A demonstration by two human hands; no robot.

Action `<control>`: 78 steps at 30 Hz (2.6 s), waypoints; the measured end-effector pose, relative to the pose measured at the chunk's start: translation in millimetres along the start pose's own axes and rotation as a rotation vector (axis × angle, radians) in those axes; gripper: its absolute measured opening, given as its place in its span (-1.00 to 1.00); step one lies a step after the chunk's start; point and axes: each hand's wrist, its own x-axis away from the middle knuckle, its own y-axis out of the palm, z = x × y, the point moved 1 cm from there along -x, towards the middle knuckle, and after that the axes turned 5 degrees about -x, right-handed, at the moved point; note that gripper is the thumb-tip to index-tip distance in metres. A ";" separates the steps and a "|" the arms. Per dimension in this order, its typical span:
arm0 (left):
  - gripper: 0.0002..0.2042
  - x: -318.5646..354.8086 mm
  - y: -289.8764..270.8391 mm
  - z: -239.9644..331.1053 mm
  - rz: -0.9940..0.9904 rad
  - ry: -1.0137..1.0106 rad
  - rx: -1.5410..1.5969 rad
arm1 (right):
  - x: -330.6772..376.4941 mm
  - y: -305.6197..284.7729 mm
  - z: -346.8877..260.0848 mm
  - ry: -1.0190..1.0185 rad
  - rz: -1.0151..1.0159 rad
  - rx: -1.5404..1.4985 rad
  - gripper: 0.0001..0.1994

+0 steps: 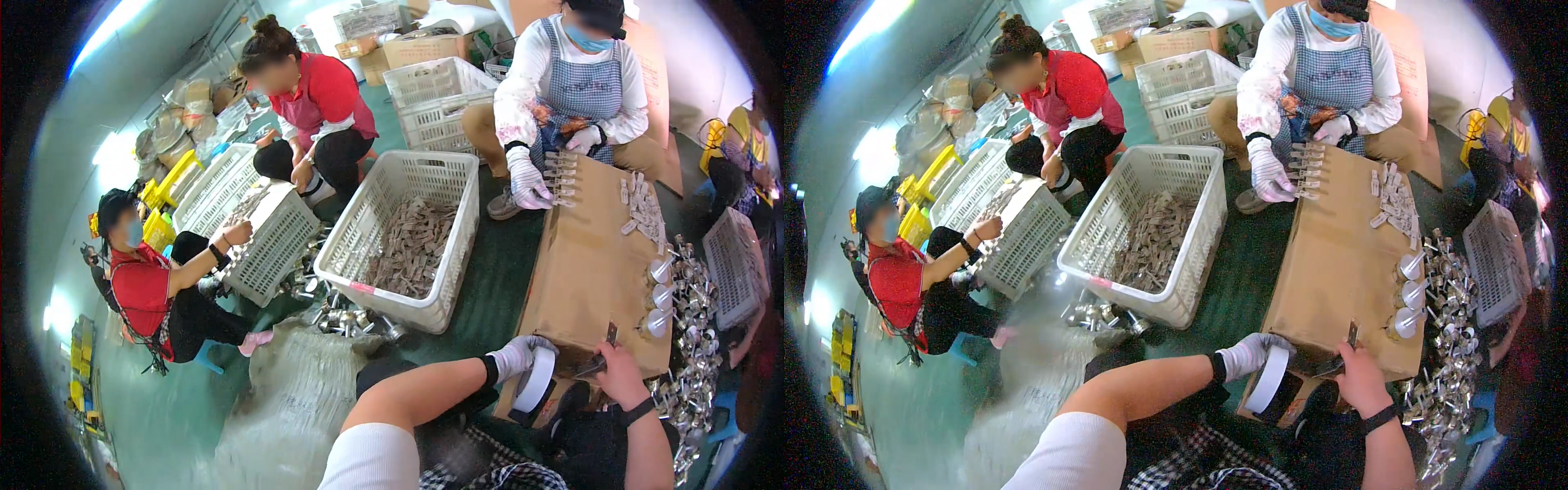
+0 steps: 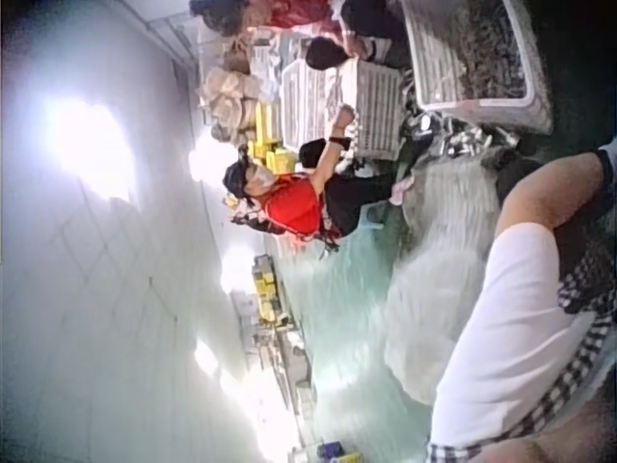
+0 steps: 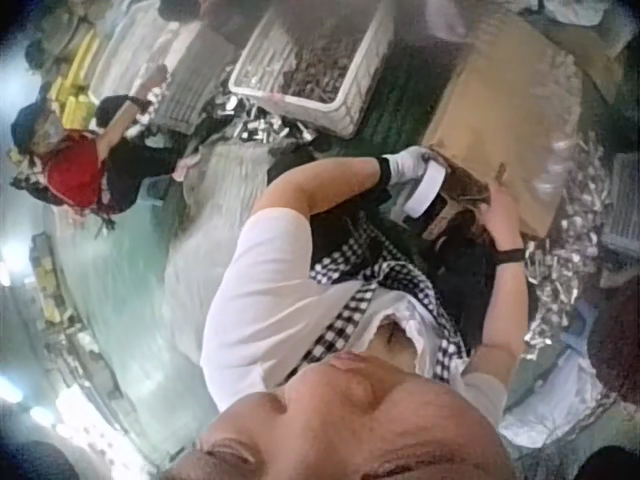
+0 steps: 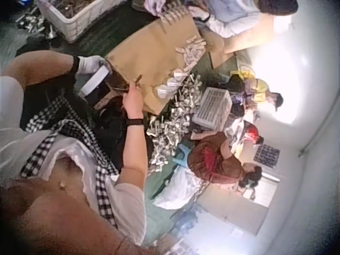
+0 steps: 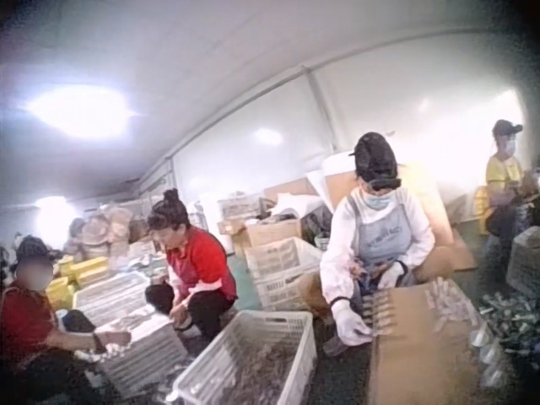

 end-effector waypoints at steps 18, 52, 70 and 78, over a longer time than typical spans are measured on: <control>-0.76 31.8 29.2 38.5 0.047 0.093 -0.715 | 1.2 4.7 7.7 -0.066 0.078 0.014 -0.52; -0.73 33.1 5.3 29.0 0.184 -0.208 0.180 | 0.8 -2.8 -9.8 -0.088 0.016 -0.019 -0.60; -0.70 34.3 16.2 35.7 0.226 -0.218 0.190 | 1.6 -9.9 -15.1 -0.077 0.006 -0.022 -0.65; -0.71 42.5 28.7 45.0 0.177 -0.207 0.014 | 1.4 -4.2 -8.7 -0.066 0.019 0.021 -0.66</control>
